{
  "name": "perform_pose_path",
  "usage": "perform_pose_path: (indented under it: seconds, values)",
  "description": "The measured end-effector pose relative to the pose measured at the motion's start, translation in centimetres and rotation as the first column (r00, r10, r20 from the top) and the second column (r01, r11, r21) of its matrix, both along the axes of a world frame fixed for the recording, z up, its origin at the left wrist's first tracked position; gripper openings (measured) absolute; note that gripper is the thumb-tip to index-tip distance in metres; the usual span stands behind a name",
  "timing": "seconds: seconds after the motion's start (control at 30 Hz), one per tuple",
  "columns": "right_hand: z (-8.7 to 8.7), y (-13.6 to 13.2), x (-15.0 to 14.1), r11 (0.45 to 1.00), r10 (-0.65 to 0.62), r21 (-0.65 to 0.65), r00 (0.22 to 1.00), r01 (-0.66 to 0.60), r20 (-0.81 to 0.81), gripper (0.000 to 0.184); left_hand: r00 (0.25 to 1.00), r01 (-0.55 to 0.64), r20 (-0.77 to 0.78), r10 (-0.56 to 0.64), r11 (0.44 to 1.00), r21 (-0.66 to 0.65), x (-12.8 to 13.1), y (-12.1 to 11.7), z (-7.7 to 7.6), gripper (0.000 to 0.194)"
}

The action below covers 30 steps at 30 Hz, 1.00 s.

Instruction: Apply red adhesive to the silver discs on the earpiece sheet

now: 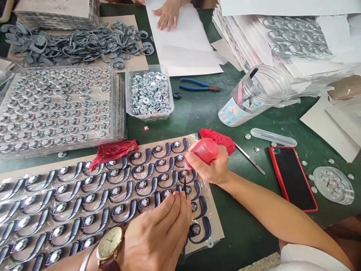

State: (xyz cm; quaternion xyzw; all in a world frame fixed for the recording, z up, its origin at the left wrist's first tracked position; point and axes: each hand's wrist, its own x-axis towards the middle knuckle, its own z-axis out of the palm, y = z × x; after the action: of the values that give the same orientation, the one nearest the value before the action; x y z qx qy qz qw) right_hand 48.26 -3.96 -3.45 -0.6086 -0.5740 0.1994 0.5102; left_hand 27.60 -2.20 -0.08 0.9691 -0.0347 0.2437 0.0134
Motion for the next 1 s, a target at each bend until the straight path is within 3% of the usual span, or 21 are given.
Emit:
perform_pose_path:
  seconds: [0.27, 0.43, 0.67, 1.0]
  values:
    - [1.2, 0.0, 0.4, 0.993, -0.121, 0.018, 0.992, 0.121, 0.029, 0.034, 0.999, -0.033, -0.018, 0.031, 0.992, -0.121, 0.2, 1.2, 0.3, 0.038]
    - [1.3, -0.1, 0.4, 0.996, -0.089, -0.029, 0.996, 0.089, 0.014, 0.035, 1.0, -0.023, -0.014, 0.021, 0.976, -0.216, 0.1, 2.3, 0.3, 0.022]
    - [1.4, -0.1, 0.4, 0.995, -0.087, -0.044, 0.996, 0.087, -0.01, 0.033, 0.999, -0.016, 0.029, 0.024, 0.969, -0.247, -1.0, 1.6, 0.3, 0.026]
    - [1.5, -0.3, 0.4, 0.996, -0.069, -0.058, 0.997, 0.068, -0.017, 0.032, 0.999, -0.016, -0.038, 0.007, 0.971, -0.24, -0.6, 1.9, 0.7, 0.024]
